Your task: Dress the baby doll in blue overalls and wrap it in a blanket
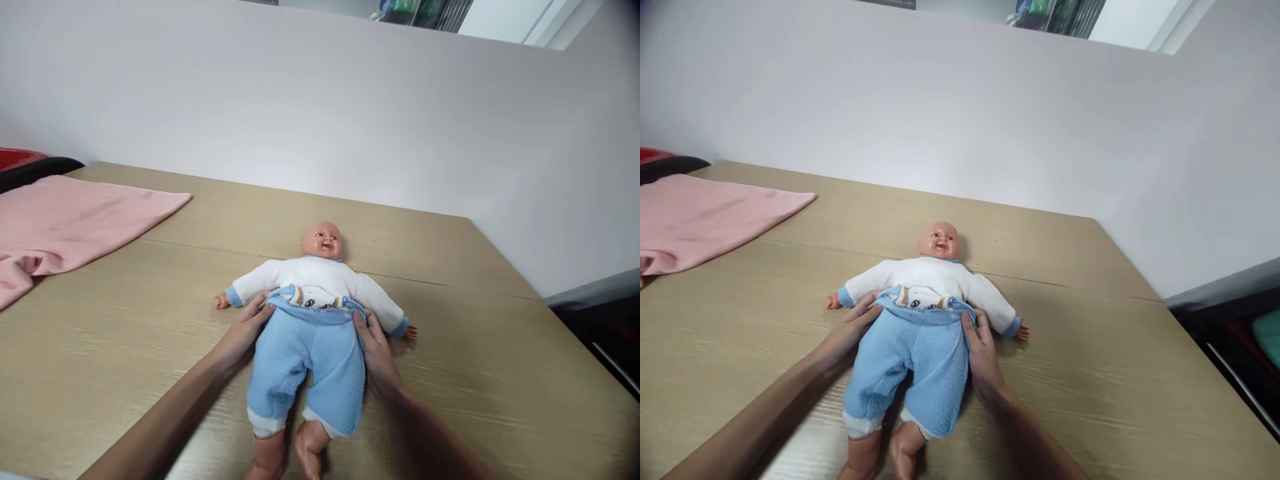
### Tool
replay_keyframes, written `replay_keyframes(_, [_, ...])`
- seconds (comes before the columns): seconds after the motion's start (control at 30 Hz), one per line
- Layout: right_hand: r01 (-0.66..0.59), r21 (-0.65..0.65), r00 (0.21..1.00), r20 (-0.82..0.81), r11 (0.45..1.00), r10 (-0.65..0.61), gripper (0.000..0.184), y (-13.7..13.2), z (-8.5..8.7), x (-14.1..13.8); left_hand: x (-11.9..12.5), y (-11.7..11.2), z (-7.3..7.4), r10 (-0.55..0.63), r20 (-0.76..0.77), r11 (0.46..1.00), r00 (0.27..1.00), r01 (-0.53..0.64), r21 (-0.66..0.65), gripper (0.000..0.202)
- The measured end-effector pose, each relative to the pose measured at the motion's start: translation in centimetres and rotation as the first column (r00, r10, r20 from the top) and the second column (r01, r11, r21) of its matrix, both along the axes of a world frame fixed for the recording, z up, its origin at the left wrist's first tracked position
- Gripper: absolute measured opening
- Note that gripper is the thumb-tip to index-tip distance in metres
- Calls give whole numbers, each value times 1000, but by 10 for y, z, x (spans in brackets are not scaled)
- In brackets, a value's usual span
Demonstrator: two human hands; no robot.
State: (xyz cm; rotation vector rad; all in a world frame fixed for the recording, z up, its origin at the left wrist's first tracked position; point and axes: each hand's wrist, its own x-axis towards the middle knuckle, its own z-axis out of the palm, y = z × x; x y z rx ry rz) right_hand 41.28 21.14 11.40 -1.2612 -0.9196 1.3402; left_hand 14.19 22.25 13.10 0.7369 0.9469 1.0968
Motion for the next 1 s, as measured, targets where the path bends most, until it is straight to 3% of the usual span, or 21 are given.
replay_keyframes(0.17, [-241, 84, 962, 154, 967, 227, 47, 21, 18, 10, -20, 23, 3, -105, -242, 971, 965, 152, 186, 41])
replay_keyframes(0.27, [-424, 127, 856, 379, 897, 351, 36, 23, 39, 22, -33, 30, 17, -154, -391, 928, 907, 269, 257, 40])
replay_keyframes(0.4, [-540, 280, 668, 716, 793, 202, 22, 24, 72, 20, -32, 36, 47, -121, -568, 806, 814, 414, 422, 33])
replay_keyframes(0.47, [-525, 308, 685, 706, 793, 180, 21, 31, 80, 10, -26, 42, 59, -74, -574, 791, 815, 398, 464, 31])
replay_keyframes(0.53, [-428, 261, 769, 608, 865, 197, 24, 43, 77, -1, -20, 50, 63, -78, -532, 842, 843, 342, 418, 33])
replay_keyframes(0.63, [-294, 156, 848, 497, 943, 182, 35, 59, 60, -9, -19, 60, 53, -98, -533, 891, 840, 312, 328, 36])
replay_keyframes(0.73, [-281, 123, 838, 515, 952, 181, 40, 57, 45, -1, -28, 61, 35, -81, -630, 877, 772, 355, 323, 38])
replay_keyframes(0.83, [-259, 100, 824, 542, 961, 166, 43, 35, 36, 15, -40, 49, 22, -102, -652, 864, 752, 391, 316, 33])
replay_keyframes(0.9, [-208, 89, 842, 523, 974, 132, 45, 18, 28, 21, -41, 39, 19, -102, -630, 867, 770, 379, 323, 33])
replay_keyframes(1.0, [-60, 50, 934, 354, 997, 39, 46, 3, 12, 18, -33, 29, 17, -79, -509, 927, 857, 250, 278, 39])
